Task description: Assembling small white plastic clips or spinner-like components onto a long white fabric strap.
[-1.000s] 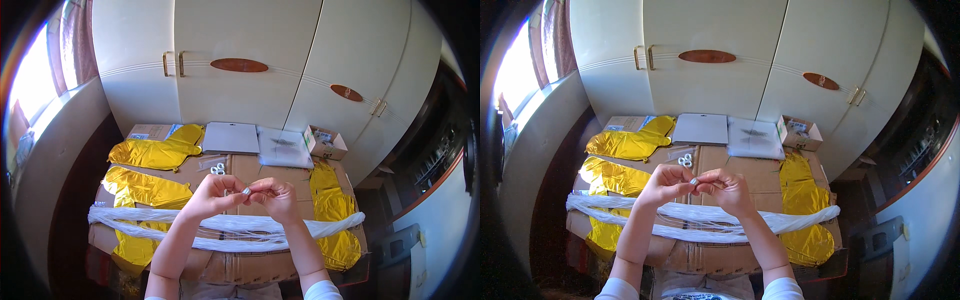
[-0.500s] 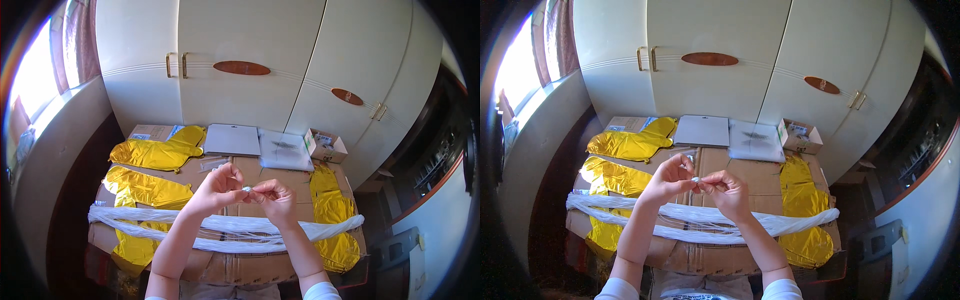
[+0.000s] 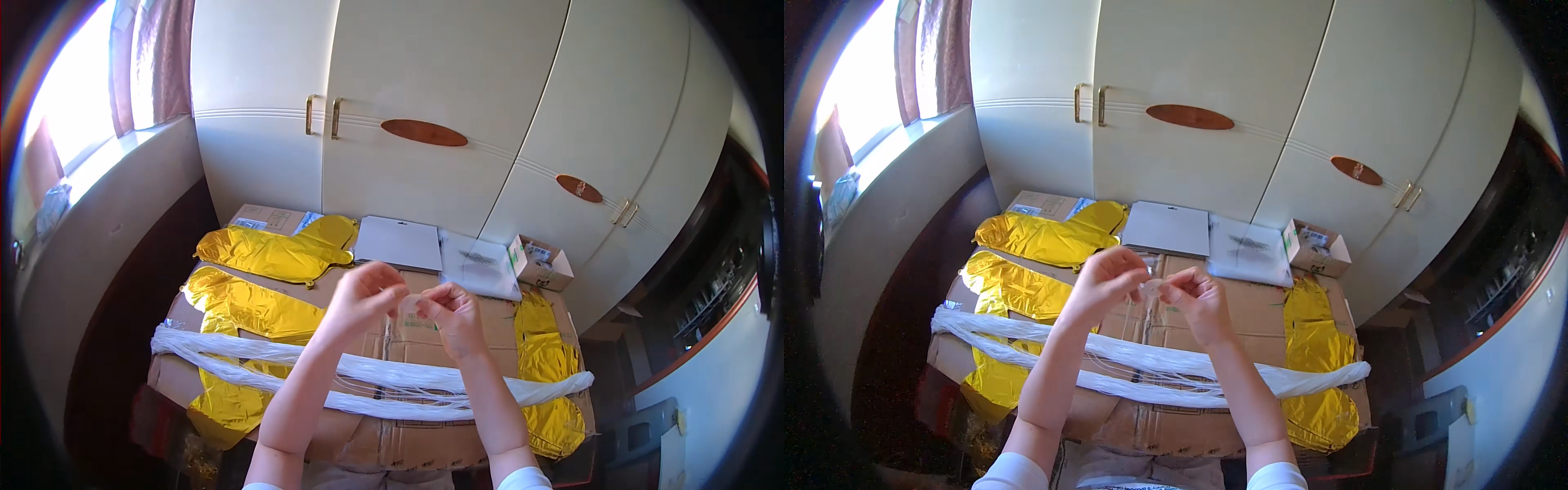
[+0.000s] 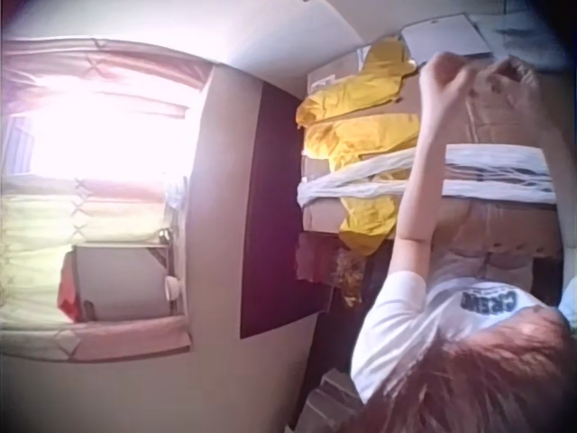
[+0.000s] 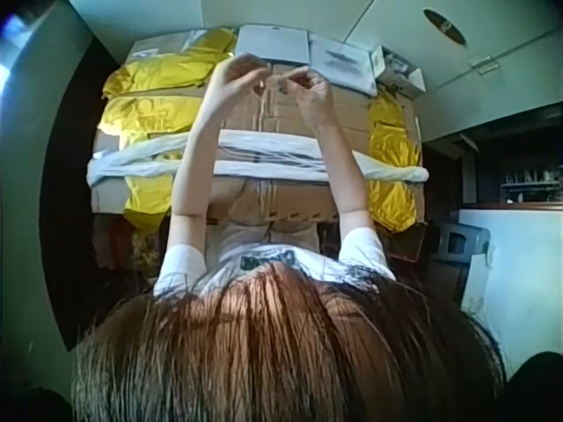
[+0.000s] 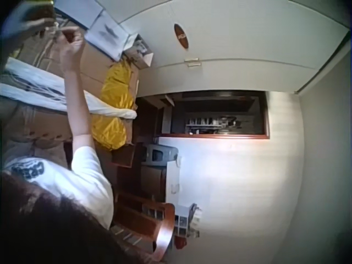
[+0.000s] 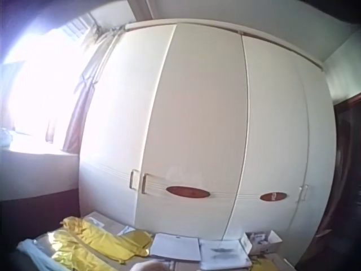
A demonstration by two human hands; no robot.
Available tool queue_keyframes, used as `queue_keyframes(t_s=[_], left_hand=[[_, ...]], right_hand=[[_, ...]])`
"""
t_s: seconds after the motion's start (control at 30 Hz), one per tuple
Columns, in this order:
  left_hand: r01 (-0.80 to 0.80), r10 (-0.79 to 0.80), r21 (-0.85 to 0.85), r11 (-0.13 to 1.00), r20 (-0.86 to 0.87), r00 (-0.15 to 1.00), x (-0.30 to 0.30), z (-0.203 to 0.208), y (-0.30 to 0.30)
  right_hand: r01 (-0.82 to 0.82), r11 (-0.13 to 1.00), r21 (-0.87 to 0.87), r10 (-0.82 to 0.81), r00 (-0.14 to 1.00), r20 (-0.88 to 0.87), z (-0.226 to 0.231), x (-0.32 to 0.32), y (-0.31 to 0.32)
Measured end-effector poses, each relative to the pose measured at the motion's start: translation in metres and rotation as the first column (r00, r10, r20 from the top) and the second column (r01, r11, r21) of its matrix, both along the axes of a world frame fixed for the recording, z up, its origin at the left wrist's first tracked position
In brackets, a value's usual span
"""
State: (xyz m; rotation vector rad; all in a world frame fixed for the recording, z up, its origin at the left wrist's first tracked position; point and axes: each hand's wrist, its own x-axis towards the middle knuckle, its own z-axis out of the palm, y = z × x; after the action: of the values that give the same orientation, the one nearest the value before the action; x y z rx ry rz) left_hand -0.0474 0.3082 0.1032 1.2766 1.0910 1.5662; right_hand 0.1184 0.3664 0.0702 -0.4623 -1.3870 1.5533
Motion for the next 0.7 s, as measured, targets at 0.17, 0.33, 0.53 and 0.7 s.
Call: queue_keyframes(t_s=[0.17,0.33,0.53,0.7], left_hand=[[-0.161,0.151,0.044,0.986,0.180,0.972,-0.034,0.013,-0.010],[-0.118,0.095,0.134,0.984,0.163,0.982,-0.032,0.020,-0.017],[-0.130,0.105,0.158,0.979,0.160,0.982,-0.037,0.024,-0.025],[-0.144,0.109,0.171,0.975,0.196,0.974,-0.043,0.023,-0.027]], right_hand=[[0.088,0.995,0.038,-0.096,0.933,0.346,-0.022,-0.014,0.052],[0.131,0.990,-0.058,-0.065,0.773,0.631,-0.099,-0.035,0.118],[0.159,0.987,-0.028,-0.090,0.686,0.722,-0.120,-0.061,0.135],[0.156,0.986,0.057,-0.146,0.648,0.748,-0.135,-0.072,0.139]])
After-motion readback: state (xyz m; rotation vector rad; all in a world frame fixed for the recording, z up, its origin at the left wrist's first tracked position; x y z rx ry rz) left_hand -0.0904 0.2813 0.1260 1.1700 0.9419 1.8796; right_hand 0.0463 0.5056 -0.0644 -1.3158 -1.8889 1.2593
